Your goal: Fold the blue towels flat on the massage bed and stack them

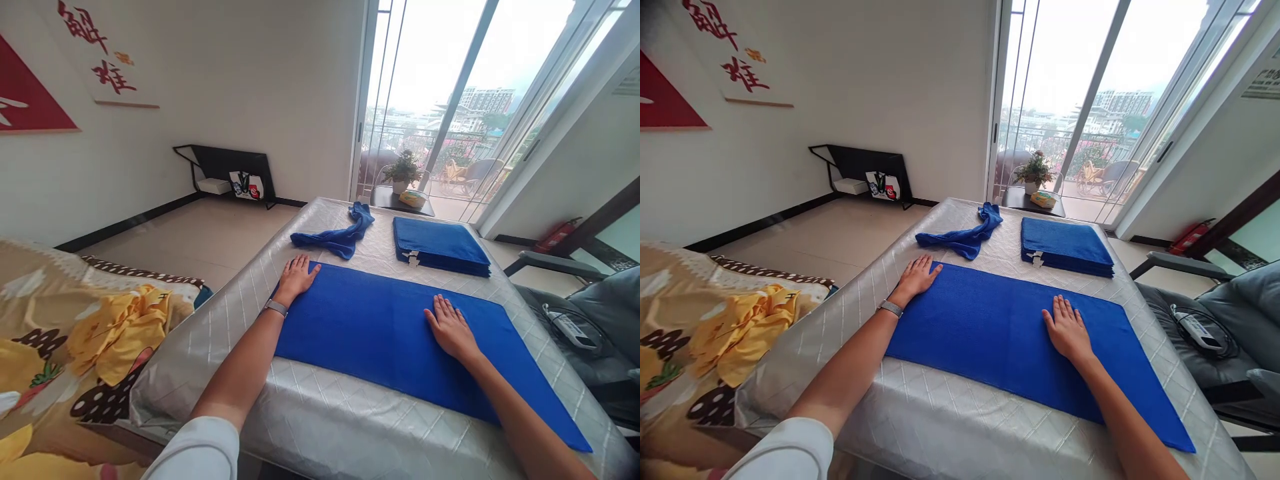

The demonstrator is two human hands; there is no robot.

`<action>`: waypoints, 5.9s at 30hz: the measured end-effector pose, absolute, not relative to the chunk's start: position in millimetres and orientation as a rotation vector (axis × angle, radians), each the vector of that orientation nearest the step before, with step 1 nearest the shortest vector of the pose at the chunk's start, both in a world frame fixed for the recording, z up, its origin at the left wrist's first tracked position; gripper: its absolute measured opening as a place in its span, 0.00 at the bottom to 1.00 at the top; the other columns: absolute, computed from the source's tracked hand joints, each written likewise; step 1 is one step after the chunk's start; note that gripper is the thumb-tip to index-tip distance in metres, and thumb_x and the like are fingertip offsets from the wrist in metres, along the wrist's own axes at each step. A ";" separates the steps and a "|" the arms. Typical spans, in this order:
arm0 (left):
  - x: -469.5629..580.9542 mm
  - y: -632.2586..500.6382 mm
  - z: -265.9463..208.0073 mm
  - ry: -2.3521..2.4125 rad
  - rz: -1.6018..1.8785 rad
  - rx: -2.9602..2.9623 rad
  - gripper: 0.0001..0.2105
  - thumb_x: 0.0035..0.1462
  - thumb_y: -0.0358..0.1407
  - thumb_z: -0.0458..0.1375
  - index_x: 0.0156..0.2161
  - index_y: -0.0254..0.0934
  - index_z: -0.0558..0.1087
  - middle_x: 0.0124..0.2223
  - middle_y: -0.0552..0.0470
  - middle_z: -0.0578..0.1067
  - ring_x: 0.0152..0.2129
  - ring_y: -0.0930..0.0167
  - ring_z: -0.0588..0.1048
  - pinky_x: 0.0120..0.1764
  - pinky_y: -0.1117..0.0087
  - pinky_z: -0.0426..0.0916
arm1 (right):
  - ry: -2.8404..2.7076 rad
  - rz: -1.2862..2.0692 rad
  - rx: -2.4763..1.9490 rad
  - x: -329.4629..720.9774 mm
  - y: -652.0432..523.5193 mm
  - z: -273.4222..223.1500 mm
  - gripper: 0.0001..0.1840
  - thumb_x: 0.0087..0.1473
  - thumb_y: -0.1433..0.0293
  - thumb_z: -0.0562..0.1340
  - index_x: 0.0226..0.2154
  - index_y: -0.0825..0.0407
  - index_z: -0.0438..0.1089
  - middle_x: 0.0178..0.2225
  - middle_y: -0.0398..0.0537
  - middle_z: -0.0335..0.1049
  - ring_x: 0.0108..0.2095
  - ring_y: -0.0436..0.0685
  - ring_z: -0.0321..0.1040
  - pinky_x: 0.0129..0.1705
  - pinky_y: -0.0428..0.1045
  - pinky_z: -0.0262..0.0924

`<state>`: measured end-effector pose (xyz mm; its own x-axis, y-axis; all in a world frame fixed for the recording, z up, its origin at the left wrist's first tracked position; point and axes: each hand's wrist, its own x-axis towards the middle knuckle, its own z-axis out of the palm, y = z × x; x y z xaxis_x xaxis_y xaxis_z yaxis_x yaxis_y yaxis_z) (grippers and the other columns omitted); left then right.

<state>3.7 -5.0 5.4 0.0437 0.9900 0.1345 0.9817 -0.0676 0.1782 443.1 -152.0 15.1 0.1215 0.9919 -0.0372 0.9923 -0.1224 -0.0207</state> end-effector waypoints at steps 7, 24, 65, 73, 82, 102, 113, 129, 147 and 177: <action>5.1 -7.9 7.0 2.140 0.342 2.244 0.35 0.70 0.54 0.36 0.70 0.30 0.54 0.72 0.41 0.54 0.69 0.61 0.51 0.69 0.55 0.41 | 1.774 -0.076 2.686 556.1 -166.3 12.5 0.45 0.64 0.53 0.34 0.70 0.69 0.44 0.73 0.62 0.40 0.72 0.64 0.37 0.71 0.61 0.35; 190.8 -128.3 23.7 1.141 0.373 2.762 0.39 0.68 0.59 0.33 0.72 0.32 0.49 0.73 0.42 0.48 0.71 0.65 0.44 0.70 0.60 0.39 | 1.740 -0.094 2.743 554.7 -170.0 13.7 0.45 0.64 0.53 0.34 0.71 0.68 0.43 0.73 0.59 0.38 0.72 0.63 0.36 0.71 0.59 0.31; -35.8 -92.0 -1.2 2.116 0.263 2.324 0.43 0.67 0.59 0.33 0.70 0.21 0.49 0.72 0.34 0.50 0.70 0.59 0.50 0.69 0.55 0.46 | 2.428 -0.046 2.164 354.4 -172.1 36.3 0.40 0.68 0.53 0.37 0.71 0.62 0.46 0.73 0.55 0.41 0.72 0.58 0.35 0.72 0.57 0.33; -36.8 -91.7 -3.4 2.116 0.267 2.351 0.42 0.68 0.59 0.32 0.70 0.21 0.50 0.72 0.34 0.51 0.69 0.59 0.51 0.69 0.56 0.45 | 2.297 -0.121 2.170 364.7 -181.0 22.1 0.43 0.67 0.49 0.36 0.72 0.61 0.42 0.73 0.52 0.36 0.73 0.57 0.32 0.72 0.57 0.29; -39.0 -90.2 -6.6 2.110 0.269 2.351 0.42 0.68 0.58 0.33 0.70 0.21 0.50 0.72 0.34 0.51 0.69 0.59 0.51 0.68 0.55 0.46 | 1.965 0.034 2.514 525.2 -222.3 -4.2 0.46 0.63 0.49 0.34 0.71 0.64 0.44 0.73 0.56 0.41 0.72 0.61 0.35 0.72 0.60 0.33; -37.3 -91.1 -4.4 2.114 0.282 2.335 0.41 0.68 0.57 0.33 0.71 0.23 0.50 0.72 0.35 0.51 0.69 0.60 0.51 0.69 0.56 0.45 | 2.467 -0.038 2.164 362.4 -234.4 42.8 0.41 0.68 0.49 0.36 0.72 0.56 0.45 0.72 0.52 0.41 0.72 0.57 0.35 0.72 0.59 0.36; -38.2 -91.7 -4.8 2.100 0.312 2.360 0.39 0.68 0.56 0.34 0.70 0.24 0.52 0.72 0.34 0.52 0.69 0.59 0.52 0.68 0.53 0.47 | 2.421 -0.110 2.132 391.1 -254.1 14.7 0.42 0.66 0.46 0.39 0.72 0.53 0.43 0.73 0.50 0.41 0.72 0.59 0.35 0.72 0.61 0.35; -32.5 -99.4 10.7 2.169 0.317 2.404 0.39 0.69 0.54 0.37 0.70 0.20 0.51 0.72 0.33 0.51 0.70 0.57 0.50 0.69 0.53 0.44 | 1.955 0.061 2.643 571.4 -290.2 -21.0 0.50 0.60 0.47 0.34 0.70 0.67 0.47 0.72 0.62 0.45 0.72 0.65 0.39 0.70 0.64 0.39; 147.4 -181.9 26.5 1.008 0.335 2.807 0.35 0.70 0.57 0.39 0.73 0.38 0.43 0.73 0.47 0.47 0.70 0.66 0.46 0.70 0.60 0.42 | 1.944 0.051 2.654 565.3 -289.6 -17.5 0.48 0.59 0.49 0.36 0.70 0.65 0.48 0.71 0.61 0.47 0.71 0.65 0.40 0.70 0.64 0.39; -51.6 -174.6 -6.8 1.982 0.295 2.495 0.40 0.67 0.61 0.36 0.72 0.32 0.48 0.73 0.42 0.51 0.70 0.60 0.50 0.69 0.53 0.44 | 2.382 -0.056 2.151 384.3 -224.3 45.6 0.42 0.67 0.50 0.36 0.71 0.58 0.48 0.72 0.51 0.44 0.72 0.57 0.38 0.72 0.58 0.37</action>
